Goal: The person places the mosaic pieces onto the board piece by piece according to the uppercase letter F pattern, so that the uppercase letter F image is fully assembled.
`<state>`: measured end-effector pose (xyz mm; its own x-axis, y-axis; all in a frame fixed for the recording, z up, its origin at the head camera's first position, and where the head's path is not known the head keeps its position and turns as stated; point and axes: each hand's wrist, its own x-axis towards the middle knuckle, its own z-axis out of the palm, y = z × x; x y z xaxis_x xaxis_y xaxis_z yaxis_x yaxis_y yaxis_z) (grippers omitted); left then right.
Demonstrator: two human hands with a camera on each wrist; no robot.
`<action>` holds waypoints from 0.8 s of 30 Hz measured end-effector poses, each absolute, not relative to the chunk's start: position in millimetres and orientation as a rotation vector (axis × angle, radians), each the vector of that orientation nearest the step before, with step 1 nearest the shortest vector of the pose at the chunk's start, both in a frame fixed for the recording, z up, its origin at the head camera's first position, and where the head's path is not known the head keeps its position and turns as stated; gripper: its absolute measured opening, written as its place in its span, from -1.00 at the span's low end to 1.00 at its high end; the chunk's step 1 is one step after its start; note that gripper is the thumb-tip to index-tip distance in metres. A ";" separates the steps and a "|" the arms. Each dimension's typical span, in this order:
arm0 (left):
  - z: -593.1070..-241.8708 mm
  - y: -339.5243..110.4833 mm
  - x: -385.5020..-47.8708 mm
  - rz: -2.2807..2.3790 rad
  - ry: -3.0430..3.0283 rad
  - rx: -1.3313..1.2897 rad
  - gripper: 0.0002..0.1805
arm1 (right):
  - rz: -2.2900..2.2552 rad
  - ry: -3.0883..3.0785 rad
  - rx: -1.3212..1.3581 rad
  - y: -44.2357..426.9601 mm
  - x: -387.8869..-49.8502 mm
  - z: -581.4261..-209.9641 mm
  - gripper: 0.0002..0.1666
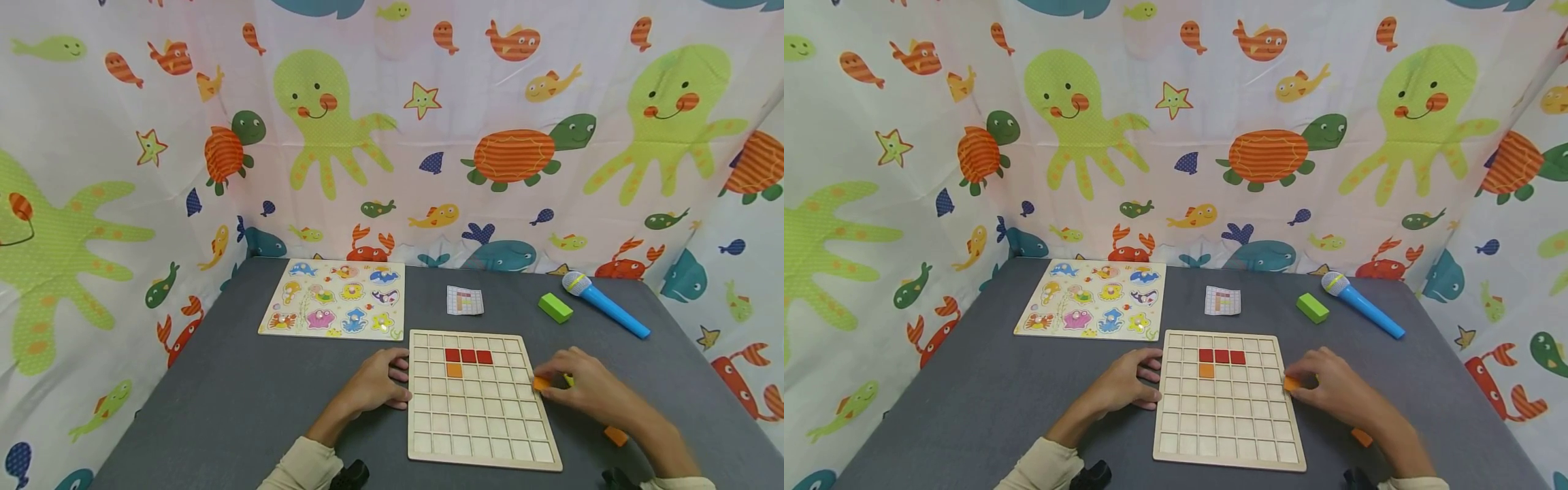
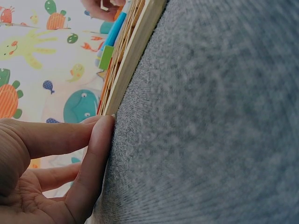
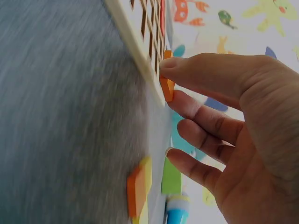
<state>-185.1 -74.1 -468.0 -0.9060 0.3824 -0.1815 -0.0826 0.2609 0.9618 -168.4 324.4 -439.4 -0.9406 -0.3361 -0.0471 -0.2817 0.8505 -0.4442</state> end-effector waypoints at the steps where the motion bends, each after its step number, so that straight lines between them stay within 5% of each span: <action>1: -468.1 -74.0 -185.3 1.686 2.158 0.275 -0.14 | -0.673 2.897 -0.499 320.0 -169.8 -439.2 -0.65; 24: -468.2 -73.1 -186.4 1.696 2.151 0.256 -0.11 | -0.701 2.821 -0.818 245.0 -190.2 -443.3 -0.75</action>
<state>-186.4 -73.1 -468.2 -0.9081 0.3747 -0.1870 -0.0944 0.2519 0.9631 -190.2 245.0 -443.3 -0.8462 -0.5327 0.0114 -0.4762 0.7464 -0.4650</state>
